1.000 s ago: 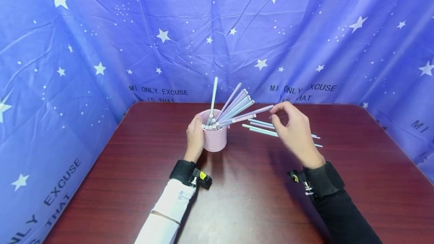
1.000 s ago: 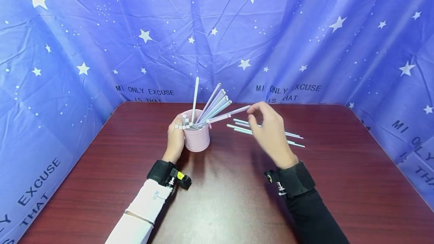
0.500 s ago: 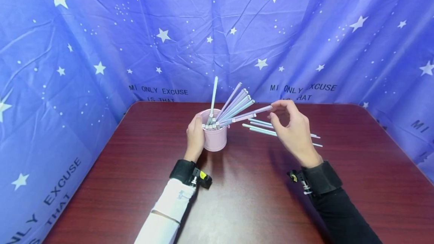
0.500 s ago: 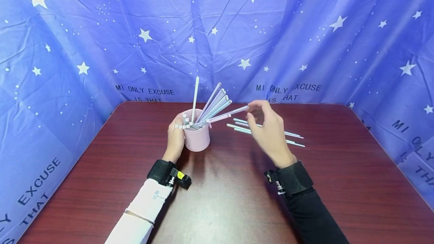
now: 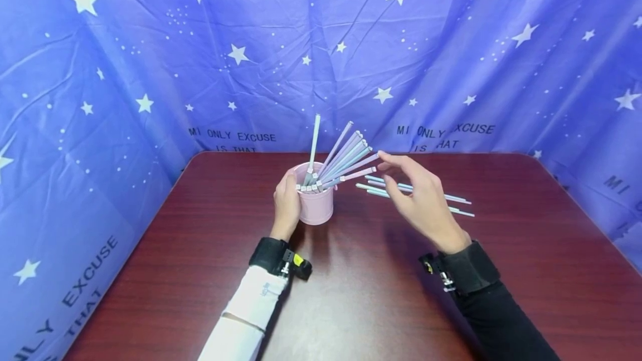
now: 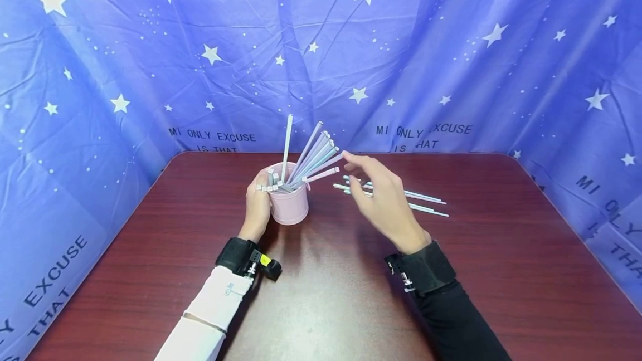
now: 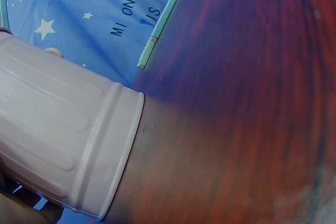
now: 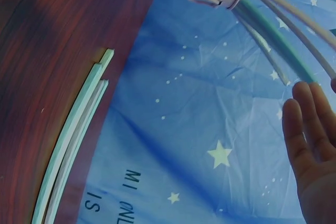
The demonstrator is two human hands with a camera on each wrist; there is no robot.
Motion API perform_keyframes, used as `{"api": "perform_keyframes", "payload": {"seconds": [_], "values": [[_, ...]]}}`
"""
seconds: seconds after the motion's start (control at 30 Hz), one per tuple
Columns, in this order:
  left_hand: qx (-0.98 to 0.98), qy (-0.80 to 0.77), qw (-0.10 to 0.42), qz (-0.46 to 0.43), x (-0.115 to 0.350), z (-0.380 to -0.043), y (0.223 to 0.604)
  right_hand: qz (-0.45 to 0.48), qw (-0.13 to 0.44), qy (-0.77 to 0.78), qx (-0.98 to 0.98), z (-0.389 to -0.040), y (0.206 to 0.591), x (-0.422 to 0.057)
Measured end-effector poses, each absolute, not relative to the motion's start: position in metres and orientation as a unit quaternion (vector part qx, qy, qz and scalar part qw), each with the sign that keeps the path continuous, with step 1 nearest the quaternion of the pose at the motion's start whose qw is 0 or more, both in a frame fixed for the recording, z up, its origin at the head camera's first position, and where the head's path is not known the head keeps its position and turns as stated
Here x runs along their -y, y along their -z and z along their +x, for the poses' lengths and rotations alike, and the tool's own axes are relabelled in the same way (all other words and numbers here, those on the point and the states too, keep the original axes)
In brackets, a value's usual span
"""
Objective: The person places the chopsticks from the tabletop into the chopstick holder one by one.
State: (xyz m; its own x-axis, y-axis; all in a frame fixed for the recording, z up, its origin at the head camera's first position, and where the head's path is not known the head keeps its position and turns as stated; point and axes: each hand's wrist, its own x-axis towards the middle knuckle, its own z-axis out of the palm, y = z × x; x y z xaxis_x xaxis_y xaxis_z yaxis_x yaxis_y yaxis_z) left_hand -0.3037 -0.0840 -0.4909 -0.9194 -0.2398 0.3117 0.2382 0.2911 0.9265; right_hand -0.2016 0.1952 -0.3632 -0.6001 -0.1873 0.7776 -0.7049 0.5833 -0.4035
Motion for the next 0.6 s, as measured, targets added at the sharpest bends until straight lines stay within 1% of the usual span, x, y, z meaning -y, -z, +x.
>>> {"api": "perform_keyframes", "payload": {"seconds": [0.03,0.17,0.23,0.27,0.37,0.47,0.6], "values": [[0.774,0.600,0.203,-0.006,0.086,-0.306,0.494,0.277,0.352,-0.363,0.817,-0.201,0.363,-0.194],[0.762,0.616,0.199,-0.003,0.076,-0.271,0.454,0.282,0.339,-0.356,0.824,-0.199,0.360,-0.193],[0.762,0.616,0.199,0.000,0.076,-0.269,0.453,0.274,0.330,-0.358,0.829,-0.199,0.359,-0.193],[0.765,0.614,0.194,0.009,0.072,-0.258,0.440,0.267,0.324,-0.358,0.834,-0.199,0.359,-0.194],[0.762,0.617,0.193,0.009,0.072,-0.258,0.439,0.235,0.304,-0.353,0.853,-0.203,0.361,-0.200],[0.760,0.620,0.194,0.003,0.073,-0.259,0.441,0.195,0.259,-0.336,0.884,-0.209,0.366,-0.210],[0.756,0.621,0.206,-0.010,0.075,-0.267,0.451,0.151,0.160,-0.300,0.928,-0.214,0.378,-0.224]]}}
